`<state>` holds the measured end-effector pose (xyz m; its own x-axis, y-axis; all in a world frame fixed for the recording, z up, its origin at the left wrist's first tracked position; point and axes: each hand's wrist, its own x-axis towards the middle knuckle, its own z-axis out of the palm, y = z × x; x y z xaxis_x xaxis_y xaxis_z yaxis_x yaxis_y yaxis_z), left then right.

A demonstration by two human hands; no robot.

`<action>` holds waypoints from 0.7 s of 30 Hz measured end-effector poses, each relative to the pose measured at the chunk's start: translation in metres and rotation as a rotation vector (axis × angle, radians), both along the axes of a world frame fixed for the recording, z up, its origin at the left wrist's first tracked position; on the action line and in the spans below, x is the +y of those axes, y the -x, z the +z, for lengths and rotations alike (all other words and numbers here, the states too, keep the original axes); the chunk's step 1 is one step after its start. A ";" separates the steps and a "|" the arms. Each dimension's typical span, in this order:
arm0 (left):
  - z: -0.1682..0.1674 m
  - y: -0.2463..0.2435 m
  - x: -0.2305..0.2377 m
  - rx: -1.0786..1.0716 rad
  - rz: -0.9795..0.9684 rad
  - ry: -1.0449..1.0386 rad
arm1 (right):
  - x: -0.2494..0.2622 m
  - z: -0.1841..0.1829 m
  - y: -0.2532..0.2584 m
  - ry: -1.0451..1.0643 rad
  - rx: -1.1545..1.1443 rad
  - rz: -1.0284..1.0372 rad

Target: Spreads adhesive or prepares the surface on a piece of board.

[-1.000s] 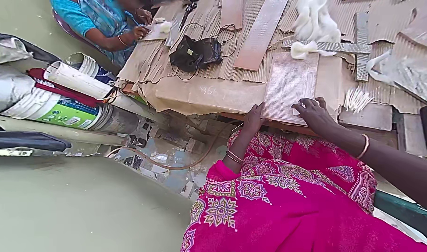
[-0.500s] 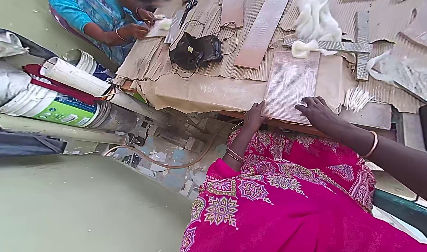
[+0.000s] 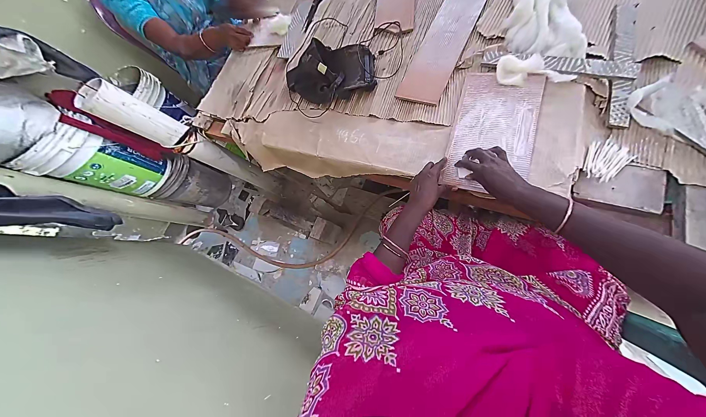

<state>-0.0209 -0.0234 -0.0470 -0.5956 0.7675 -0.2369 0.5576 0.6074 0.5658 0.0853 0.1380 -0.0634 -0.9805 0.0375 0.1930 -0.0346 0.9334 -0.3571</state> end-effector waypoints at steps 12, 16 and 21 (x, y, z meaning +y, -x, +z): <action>0.002 0.002 0.000 -0.031 0.003 -0.010 | 0.116 0.019 0.061 0.029 -0.029 -0.458; 0.002 0.002 0.000 -0.017 -0.010 0.000 | 0.060 0.015 0.090 0.057 -0.045 -0.252; 0.000 0.002 0.000 -0.033 0.013 0.011 | 0.031 0.003 0.005 -0.104 0.017 0.036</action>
